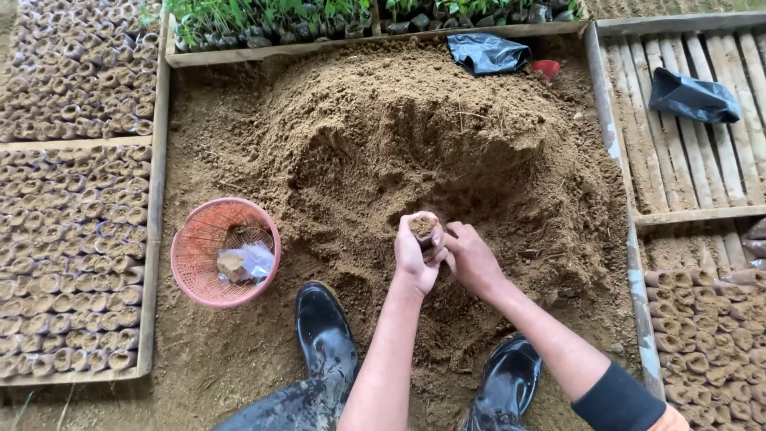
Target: Preparing seedling plugs by filling small paper wraps with soil and placing them into a nursery tray.
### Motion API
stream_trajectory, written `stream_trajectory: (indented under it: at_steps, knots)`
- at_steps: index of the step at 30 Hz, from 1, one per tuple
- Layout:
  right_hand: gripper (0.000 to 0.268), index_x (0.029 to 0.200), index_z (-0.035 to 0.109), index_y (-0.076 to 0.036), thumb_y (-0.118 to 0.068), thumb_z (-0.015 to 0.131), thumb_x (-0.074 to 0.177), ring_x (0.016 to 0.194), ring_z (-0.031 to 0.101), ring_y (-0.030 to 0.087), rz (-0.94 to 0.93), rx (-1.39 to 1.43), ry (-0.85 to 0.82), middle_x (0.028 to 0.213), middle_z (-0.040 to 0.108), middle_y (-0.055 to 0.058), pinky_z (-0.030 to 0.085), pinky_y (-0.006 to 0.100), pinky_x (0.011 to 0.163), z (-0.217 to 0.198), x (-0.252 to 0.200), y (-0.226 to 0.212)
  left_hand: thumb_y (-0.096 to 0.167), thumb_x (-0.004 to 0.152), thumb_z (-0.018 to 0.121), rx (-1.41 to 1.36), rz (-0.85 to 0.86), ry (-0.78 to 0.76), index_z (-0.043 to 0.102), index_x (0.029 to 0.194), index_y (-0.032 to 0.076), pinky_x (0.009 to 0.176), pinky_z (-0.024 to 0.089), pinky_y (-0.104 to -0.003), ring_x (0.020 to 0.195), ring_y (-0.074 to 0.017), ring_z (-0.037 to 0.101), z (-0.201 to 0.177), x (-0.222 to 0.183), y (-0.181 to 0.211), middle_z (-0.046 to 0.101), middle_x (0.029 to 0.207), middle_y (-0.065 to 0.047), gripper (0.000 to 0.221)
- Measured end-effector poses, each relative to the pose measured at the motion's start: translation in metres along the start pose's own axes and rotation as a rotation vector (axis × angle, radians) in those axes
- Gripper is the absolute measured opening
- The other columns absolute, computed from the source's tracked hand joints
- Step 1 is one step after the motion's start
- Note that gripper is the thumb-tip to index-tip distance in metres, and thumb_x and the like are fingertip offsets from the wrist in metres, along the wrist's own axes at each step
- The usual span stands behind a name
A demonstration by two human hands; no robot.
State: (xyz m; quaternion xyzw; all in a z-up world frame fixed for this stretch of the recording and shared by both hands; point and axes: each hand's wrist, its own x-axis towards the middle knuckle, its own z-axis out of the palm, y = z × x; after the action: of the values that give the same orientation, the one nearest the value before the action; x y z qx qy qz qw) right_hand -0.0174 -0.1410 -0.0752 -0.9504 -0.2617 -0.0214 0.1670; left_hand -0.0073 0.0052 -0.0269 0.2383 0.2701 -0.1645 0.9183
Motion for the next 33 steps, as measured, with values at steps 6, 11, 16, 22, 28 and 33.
stream_trajectory:
  at_steps: [6, 11, 16, 22, 28, 33]
  knots:
    - [0.024, 0.098, 0.075, -0.018, 0.000, 0.072, 0.082, 0.092, 0.075, 0.028, 0.277, 0.370, -0.046, 0.091, 0.079, 0.007, 0.060, 0.039, 0.085, -0.061, 0.027, -0.011, 0.032, 0.093, 0.049, -0.001, 0.003, -0.003, 0.057, 0.082, 0.015, 0.035, 0.015, -0.016, 0.039, -0.0058, 0.023, -0.008, 0.006, 0.004, 0.042, 0.057, -0.006, 0.022]
    - [0.015, 0.097, 0.079, -0.014, -0.004, 0.075, 0.087, 0.069, 0.074, 0.015, 0.467, 0.670, 0.066, 0.084, 0.079, 0.010, 0.061, 0.029, 0.067, -0.124, 0.044, -0.025, 0.031, 0.093, 0.048, -0.015, 0.033, 0.015, 0.058, 0.085, 0.018, 0.037, 0.019, -0.016, 0.043, -0.0072, 0.030, -0.014, 0.007, 0.007, 0.051, 0.066, -0.008, 0.018]
    - [0.015, 0.101, 0.079, -0.015, -0.005, 0.070, 0.094, 0.079, 0.076, 0.021, 0.257, 0.506, 0.190, 0.087, 0.078, 0.007, 0.060, 0.032, 0.070, -0.167, 0.049, -0.071, 0.031, 0.093, 0.048, -0.036, 0.005, 0.029, 0.059, 0.086, 0.017, 0.039, 0.020, -0.016, 0.046, -0.0083, 0.032, -0.013, 0.008, -0.008, 0.053, 0.069, -0.008, 0.019]
    - [0.019, 0.110, 0.075, -0.002, 0.001, 0.062, 0.097, 0.099, 0.074, 0.033, 0.094, 0.515, 0.191, 0.104, 0.077, 0.019, 0.060, 0.042, 0.085, -0.154, 0.043, -0.077, 0.036, 0.088, 0.055, 0.004, -0.061, 0.025, 0.062, 0.083, 0.019, 0.039, 0.022, -0.017, 0.047, -0.0104, 0.036, 0.000, 0.005, -0.013, 0.058, 0.070, -0.006, 0.019]
    - [0.044, 0.136, 0.060, -0.002, 0.012, 0.044, 0.097, 0.126, 0.056, 0.042, 0.062, 0.405, 0.041, 0.136, 0.059, 0.025, 0.049, 0.053, 0.105, -0.159, 0.046, -0.067, 0.036, 0.090, 0.053, -0.022, -0.059, -0.002, 0.064, 0.087, 0.015, 0.038, 0.022, -0.017, 0.046, -0.0096, 0.035, 0.009, -0.004, 0.000, 0.057, 0.070, -0.009, 0.024]
    - [0.086, 0.159, 0.039, -0.027, 0.017, 0.040, 0.085, 0.146, 0.033, 0.047, -0.139, -0.020, -0.034, 0.160, 0.036, 0.019, 0.040, 0.065, 0.108, -0.121, 0.036, -0.050, 0.030, 0.092, 0.056, 0.040, -0.013, 0.007, 0.058, 0.080, 0.016, 0.037, 0.018, -0.017, 0.045, -0.0091, 0.031, 0.015, -0.020, 0.012, 0.049, 0.066, -0.006, 0.019]
